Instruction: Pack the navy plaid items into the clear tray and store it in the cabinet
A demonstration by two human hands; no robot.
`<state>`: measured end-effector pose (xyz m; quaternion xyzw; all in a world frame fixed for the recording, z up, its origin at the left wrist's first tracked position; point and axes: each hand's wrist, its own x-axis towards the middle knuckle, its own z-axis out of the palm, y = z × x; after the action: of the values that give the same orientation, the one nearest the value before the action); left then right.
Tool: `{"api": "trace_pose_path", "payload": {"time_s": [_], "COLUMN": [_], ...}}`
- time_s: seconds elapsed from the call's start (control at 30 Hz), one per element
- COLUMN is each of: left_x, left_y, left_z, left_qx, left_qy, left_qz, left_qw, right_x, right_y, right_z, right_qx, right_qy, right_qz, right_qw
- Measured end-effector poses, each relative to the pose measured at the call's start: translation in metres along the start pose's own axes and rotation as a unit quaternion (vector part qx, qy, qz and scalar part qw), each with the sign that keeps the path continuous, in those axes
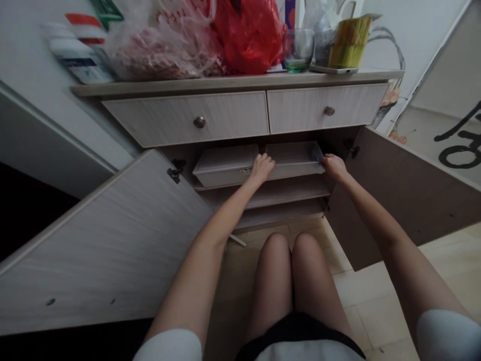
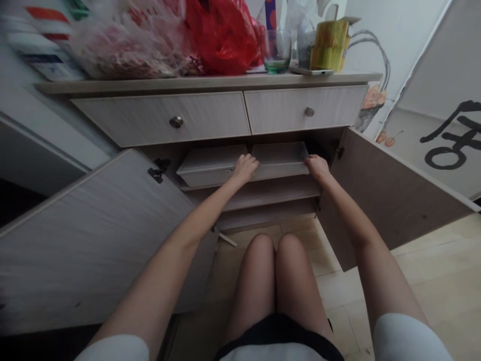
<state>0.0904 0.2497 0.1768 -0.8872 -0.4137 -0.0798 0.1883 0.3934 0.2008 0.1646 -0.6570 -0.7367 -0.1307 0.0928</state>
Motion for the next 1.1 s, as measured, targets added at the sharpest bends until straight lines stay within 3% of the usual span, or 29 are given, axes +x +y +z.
{"api": "trace_pose_path", "payload": {"time_s": [0.2,0.5,0.77,1.1], "left_x": [-0.048,-0.171,-0.257,-0.295], "left_y": [0.013,0.046,0.077,0.087], "left_z": [-0.020,-0.041,-0.023,0.015], "left_qx": [-0.046,-0.048,-0.079,-0.131], "left_qy": [0.075,0.126,0.141,0.128], "left_qz": [0.017,0.026,0.029,0.000], "left_qw": [0.996,0.991,0.986,0.983], "right_x": [-0.049,-0.159,-0.226,-0.231], "right_y": [0.005,-0.039,-0.075,-0.100], "right_z": [-0.016,-0.026,-0.019,-0.009], "right_qx": [0.036,0.098,0.099,0.083], "right_qy": [0.026,0.030,-0.024,-0.117], "right_qz": [-0.028,-0.097,-0.131,-0.130], "right_qw": [0.999,0.990,0.986,0.981]}}
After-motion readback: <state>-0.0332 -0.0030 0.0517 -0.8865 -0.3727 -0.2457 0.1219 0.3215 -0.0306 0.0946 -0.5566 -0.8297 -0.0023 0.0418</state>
